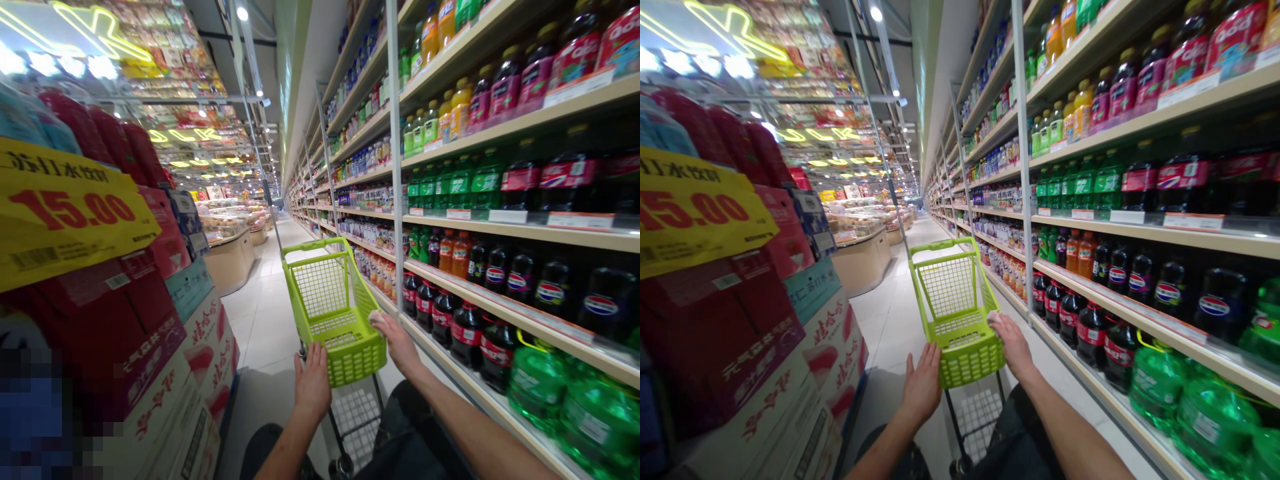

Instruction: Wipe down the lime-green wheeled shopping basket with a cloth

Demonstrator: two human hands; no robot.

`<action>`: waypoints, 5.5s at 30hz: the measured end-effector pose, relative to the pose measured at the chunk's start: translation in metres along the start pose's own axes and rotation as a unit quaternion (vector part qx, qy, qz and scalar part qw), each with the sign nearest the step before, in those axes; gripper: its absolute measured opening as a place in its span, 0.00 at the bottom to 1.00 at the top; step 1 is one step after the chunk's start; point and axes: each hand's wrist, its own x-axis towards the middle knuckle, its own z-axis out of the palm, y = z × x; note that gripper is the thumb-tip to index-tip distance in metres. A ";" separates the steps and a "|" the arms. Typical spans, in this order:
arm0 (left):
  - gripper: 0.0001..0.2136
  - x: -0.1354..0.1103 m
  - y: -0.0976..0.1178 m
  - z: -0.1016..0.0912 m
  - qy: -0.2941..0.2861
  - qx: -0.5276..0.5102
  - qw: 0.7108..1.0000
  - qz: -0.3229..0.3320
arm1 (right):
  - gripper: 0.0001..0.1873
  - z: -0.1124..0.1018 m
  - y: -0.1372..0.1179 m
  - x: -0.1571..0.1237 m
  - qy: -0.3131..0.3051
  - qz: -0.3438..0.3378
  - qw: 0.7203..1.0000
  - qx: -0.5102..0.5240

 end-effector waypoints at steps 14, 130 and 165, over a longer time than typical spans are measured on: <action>0.31 0.001 -0.003 -0.002 -0.010 -0.019 1.000 0.016 | 0.20 -0.006 -0.004 0.006 0.002 -0.003 1.000 0.017; 0.31 0.002 0.006 0.002 0.013 -0.002 1.000 0.017 | 0.26 0.022 -0.030 -0.023 0.044 -0.078 0.992 -0.088; 0.31 0.000 -0.004 -0.003 -0.001 -0.017 1.000 0.020 | 0.25 0.029 -0.034 -0.014 0.040 -0.091 0.994 -0.038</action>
